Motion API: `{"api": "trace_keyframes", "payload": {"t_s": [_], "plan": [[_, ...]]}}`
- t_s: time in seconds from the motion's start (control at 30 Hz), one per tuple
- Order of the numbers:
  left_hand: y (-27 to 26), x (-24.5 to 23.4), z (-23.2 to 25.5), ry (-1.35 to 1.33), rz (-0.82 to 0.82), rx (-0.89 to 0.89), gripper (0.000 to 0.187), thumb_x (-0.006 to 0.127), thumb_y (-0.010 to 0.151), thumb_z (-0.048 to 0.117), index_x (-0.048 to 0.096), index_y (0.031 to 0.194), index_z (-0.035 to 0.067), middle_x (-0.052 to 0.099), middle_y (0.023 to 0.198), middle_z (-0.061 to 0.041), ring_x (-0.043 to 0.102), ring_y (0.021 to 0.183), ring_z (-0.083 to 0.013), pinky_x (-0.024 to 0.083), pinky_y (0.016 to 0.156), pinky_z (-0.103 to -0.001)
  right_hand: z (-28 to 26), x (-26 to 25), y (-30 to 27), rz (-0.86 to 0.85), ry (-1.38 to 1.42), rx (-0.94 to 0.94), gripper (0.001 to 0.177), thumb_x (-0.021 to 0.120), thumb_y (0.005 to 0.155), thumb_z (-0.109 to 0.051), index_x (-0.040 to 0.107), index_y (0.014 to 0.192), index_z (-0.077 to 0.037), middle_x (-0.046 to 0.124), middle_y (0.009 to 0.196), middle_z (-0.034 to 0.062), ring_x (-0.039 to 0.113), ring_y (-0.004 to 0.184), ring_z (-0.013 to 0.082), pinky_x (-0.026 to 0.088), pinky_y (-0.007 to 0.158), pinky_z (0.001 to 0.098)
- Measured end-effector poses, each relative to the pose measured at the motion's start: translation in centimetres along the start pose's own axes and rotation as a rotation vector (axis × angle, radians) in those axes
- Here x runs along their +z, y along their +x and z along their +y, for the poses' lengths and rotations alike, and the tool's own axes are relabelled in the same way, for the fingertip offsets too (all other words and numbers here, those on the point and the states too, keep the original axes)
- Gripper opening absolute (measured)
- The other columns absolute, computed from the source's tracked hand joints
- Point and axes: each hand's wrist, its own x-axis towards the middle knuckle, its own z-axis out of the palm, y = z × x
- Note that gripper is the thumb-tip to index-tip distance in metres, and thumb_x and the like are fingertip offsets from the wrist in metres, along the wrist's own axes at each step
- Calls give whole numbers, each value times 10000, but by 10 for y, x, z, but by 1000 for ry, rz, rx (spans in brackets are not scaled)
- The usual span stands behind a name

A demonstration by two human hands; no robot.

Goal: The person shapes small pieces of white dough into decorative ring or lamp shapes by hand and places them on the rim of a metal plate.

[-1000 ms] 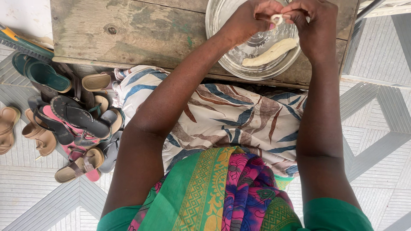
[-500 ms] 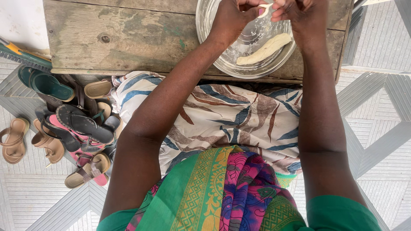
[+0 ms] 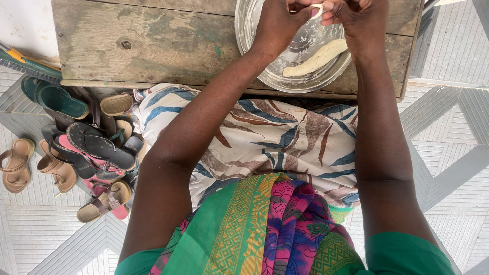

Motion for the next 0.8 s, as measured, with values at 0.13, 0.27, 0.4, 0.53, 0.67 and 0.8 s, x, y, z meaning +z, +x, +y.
{"api": "trace_keyframes", "payload": {"t_s": [0.13, 0.27, 0.4, 0.53, 0.67, 0.8], "plan": [[-1, 0, 2, 47, 4, -22, 158, 795, 941, 173, 733, 1022, 52, 798, 944, -70, 799, 879, -139, 685, 777, -268, 2, -2, 0, 31, -94, -22, 63, 758, 1128, -15, 731, 1163, 30, 767, 1026, 124, 773, 922, 178, 678, 775, 289], [-2, -1, 4, 100, -28, -24, 130, 772, 949, 175, 743, 1021, 71, 796, 927, -55, 794, 871, -118, 683, 772, -257, 3, -5, -1, -22, -70, -58, 65, 739, 1145, 3, 721, 1198, 35, 759, 1061, 132, 770, 941, 177, 678, 798, 291], [0, -1, 3, 89, -50, -11, 100, 767, 947, 156, 766, 1006, 76, 805, 910, -48, 789, 856, -117, 680, 760, -259, 4, -5, -2, -19, -87, -69, 59, 745, 1149, 3, 719, 1191, 35, 755, 1044, 127, 760, 896, 165, 674, 813, 296], [-1, 1, -1, 98, -55, -29, 111, 771, 943, 162, 769, 1013, 76, 807, 917, -50, 789, 860, -115, 678, 762, -258, 2, -3, -2, 4, -100, -58, 73, 752, 1134, 0, 706, 1179, 36, 751, 1027, 120, 763, 937, 174, 673, 809, 297], [1, 2, -11, 60, -81, -51, 127, 768, 947, 170, 775, 1040, 83, 812, 950, -59, 803, 914, -127, 661, 816, -264, 1, -4, -2, 0, -107, -48, 65, 756, 1136, 0, 707, 1158, 37, 752, 1019, 122, 763, 907, 174, 675, 798, 296], [1, 4, -26, 37, -91, -29, 233, 775, 959, 215, 724, 1131, 67, 789, 1094, -97, 754, 1081, -189, 647, 935, -347, 3, -11, -3, 34, -200, 35, 87, 757, 1140, -30, 720, 1180, 38, 771, 1031, 132, 774, 925, 195, 679, 826, 302]]}}
